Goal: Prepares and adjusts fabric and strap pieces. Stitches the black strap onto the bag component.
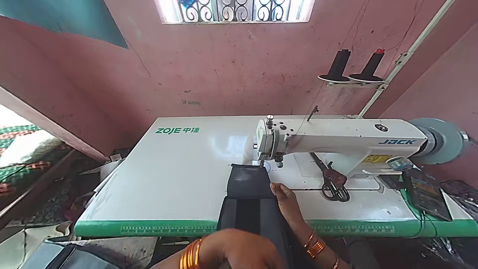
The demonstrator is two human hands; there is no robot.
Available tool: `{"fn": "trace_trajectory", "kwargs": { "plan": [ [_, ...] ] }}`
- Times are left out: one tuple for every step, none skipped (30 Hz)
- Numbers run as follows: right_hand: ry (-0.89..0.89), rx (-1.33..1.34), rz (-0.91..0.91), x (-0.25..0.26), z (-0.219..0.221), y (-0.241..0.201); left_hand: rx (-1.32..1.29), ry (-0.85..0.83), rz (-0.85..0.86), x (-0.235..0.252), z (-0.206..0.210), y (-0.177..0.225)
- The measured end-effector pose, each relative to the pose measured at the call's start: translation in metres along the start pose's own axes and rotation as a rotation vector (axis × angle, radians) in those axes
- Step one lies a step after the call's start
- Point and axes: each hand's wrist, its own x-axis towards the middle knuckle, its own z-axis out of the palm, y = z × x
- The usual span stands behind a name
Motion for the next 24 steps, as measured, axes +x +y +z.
{"fn": "trace_trajectory", "kwargs": {
  "plan": [
    [-0.001, -0.014, -0.002, 0.000, -0.003, 0.001, -0.016, 0.111, -0.019, 0.001, -0.016, -0.009],
    [-0.011, -0.041, 0.024, -0.002, -0.005, 0.001, 0.032, 0.303, -0.063, 0.004, -0.035, -0.020],
    [-0.010, -0.076, 0.048, -0.005, -0.004, 0.001, 0.146, 0.525, -0.149, 0.011, -0.054, -0.034],
    [0.005, -0.114, 0.053, -0.007, 0.000, 0.001, 0.309, 0.707, -0.255, 0.021, -0.072, -0.055],
    [0.013, -0.146, 0.026, -0.007, 0.002, 0.002, 0.453, 0.815, -0.338, 0.033, -0.083, -0.078],
    [0.007, -0.182, -0.014, -0.006, 0.002, 0.004, 0.573, 0.892, -0.374, 0.044, -0.088, -0.099],
    [-0.007, -0.234, -0.062, -0.005, 0.003, 0.006, 0.659, 0.936, -0.405, 0.051, -0.087, -0.110],
    [-0.026, -0.307, -0.116, -0.006, 0.003, 0.007, 0.701, 0.951, -0.439, 0.055, -0.085, -0.113],
    [-0.047, -0.410, -0.173, -0.011, 0.002, 0.008, 0.709, 0.955, -0.465, 0.057, -0.079, -0.113],
    [-0.064, -0.535, -0.235, -0.014, 0.002, 0.005, 0.707, 0.963, -0.473, 0.058, -0.075, -0.111],
    [-0.096, -0.649, -0.252, -0.016, 0.002, 0.000, 0.718, 0.977, -0.460, 0.057, -0.075, -0.108],
    [-0.148, -0.750, -0.216, -0.017, 0.002, -0.007, 0.746, 0.992, -0.426, 0.057, -0.073, -0.107],
    [-0.207, -0.823, -0.155, -0.017, 0.001, -0.013, 0.794, 1.009, -0.356, 0.057, -0.070, -0.110],
    [-0.254, -0.866, -0.110, -0.017, 0.001, -0.017, 0.842, 1.011, -0.279, 0.058, -0.069, -0.115],
    [-0.289, -0.885, -0.080, -0.016, 0.000, -0.021, 0.891, 1.003, -0.215, 0.058, -0.069, -0.120],
    [-0.310, -0.888, -0.066, -0.016, -0.001, -0.023, 0.913, 0.982, -0.174, 0.057, -0.070, -0.122],
    [-0.316, -0.872, -0.068, -0.016, -0.001, -0.024, 0.924, 0.957, -0.149, 0.055, -0.072, -0.122],
    [-0.306, -0.847, -0.086, -0.016, 0.000, -0.023, 0.937, 0.942, -0.125, 0.053, -0.075, -0.123],
    [-0.286, -0.818, -0.108, -0.017, 0.001, -0.021, 0.937, 0.924, -0.116, 0.050, -0.078, -0.123],
    [-0.255, -0.788, -0.141, -0.019, 0.002, -0.017, 0.936, 0.912, -0.104, 0.049, -0.081, -0.124],
    [-0.231, -0.757, -0.162, -0.019, 0.003, -0.013, 0.938, 0.915, -0.081, 0.048, -0.083, -0.127],
    [-0.207, -0.726, -0.188, -0.018, 0.004, -0.011, 0.937, 0.921, -0.058, 0.048, -0.086, -0.130],
    [-0.181, -0.701, -0.218, -0.017, 0.004, -0.007, 0.928, 0.924, -0.045, 0.048, -0.088, -0.132],
    [-0.158, -0.677, -0.245, -0.015, 0.005, -0.004, 0.914, 0.929, -0.036, 0.048, -0.091, -0.134]
  ]
}}
